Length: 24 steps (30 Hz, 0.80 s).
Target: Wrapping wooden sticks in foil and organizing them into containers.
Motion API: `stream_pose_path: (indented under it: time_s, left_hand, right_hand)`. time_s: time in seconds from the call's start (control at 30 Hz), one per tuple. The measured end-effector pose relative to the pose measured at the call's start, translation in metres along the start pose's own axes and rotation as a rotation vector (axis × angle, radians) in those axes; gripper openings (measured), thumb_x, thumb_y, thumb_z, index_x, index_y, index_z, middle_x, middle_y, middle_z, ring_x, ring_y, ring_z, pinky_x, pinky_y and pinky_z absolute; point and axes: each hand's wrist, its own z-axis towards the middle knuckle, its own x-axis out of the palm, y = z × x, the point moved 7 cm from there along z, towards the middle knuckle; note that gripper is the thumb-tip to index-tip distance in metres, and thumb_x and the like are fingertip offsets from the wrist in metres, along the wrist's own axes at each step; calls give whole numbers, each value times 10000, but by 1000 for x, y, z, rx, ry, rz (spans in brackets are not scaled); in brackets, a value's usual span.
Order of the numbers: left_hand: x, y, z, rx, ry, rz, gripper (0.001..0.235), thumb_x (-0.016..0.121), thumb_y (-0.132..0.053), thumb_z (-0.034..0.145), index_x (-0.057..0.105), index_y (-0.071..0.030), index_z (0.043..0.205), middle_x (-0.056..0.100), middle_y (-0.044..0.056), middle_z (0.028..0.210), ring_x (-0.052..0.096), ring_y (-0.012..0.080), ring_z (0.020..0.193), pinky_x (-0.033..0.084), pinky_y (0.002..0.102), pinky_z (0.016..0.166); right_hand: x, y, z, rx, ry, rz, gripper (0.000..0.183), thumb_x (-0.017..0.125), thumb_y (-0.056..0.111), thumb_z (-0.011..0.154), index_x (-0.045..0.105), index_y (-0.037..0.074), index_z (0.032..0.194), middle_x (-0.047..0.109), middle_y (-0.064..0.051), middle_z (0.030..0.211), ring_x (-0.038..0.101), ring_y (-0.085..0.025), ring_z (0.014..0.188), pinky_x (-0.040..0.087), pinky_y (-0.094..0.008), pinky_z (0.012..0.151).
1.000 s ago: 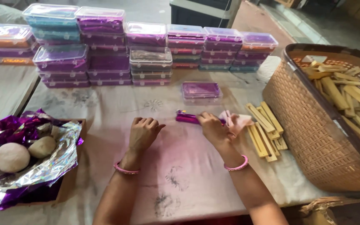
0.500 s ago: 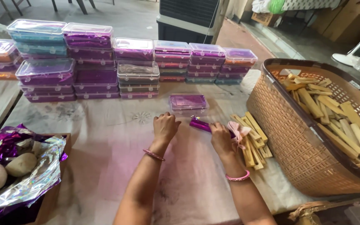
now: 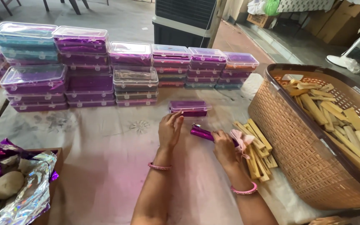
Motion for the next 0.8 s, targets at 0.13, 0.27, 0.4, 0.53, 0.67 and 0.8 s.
stream_pose_path:
  time_s: [0.13, 0.27, 0.4, 0.53, 0.67, 0.8]
  left_hand:
    - [17, 31, 4, 26, 100, -23, 494, 477, -484, 1056, 696, -122, 1311, 734, 130, 1200, 649, 338, 1145, 494, 434, 1006]
    - [18, 33, 8, 16, 108, -177, 675, 448, -587, 1031, 514, -130, 1524, 681, 148, 1346, 591, 361, 1278, 445, 462, 1087]
    - [21, 32, 10, 5, 133, -298, 801, 387, -671, 1012, 359, -150, 1620, 640, 122, 1458, 565, 329, 1349, 410, 467, 1126]
    - [23, 30, 13, -39, 151, -394, 868, 405, -728, 960, 329, -163, 1614, 579, 138, 1492, 536, 319, 1389, 472, 440, 1076]
    - [24, 31, 14, -38, 130, -409, 861, 400, -731, 975, 326, -167, 1621, 575, 157, 1506, 525, 316, 1410, 434, 446, 1125]
    - [27, 42, 12, -15, 115, -348, 811, 388, -690, 1014, 313, -173, 1635, 582, 180, 1511, 554, 318, 1402, 339, 470, 1186]
  right_hand:
    - [-17, 5, 5, -16, -15, -1, 379, 658, -80, 764, 737, 30, 1118, 694, -149, 1088, 664, -359, 1020, 522, -436, 917]
    - [-38, 8, 14, 23, -74, 106, 376, 698, -11, 811, 725, 27, 1184, 702, -126, 1110, 671, -337, 1025, 520, -420, 901]
    - [-40, 5, 30, -52, -165, -101, 361, 664, -4, 860, 725, 31, 1214, 698, -110, 1125, 652, -327, 1056, 503, -430, 952]
    - [-34, 13, 53, -128, -163, -248, 436, 606, -20, 844, 717, 42, 1261, 688, -103, 1167, 644, -308, 1094, 503, -422, 991]
    - [-15, 29, 71, -293, -135, -344, 472, 575, -1, 811, 704, 42, 1263, 676, -117, 1213, 636, -315, 1155, 495, -419, 1023]
    - [8, 40, 86, -326, -23, -324, 489, 571, -17, 810, 707, 37, 1277, 681, -118, 1219, 628, -314, 1172, 503, -410, 1005]
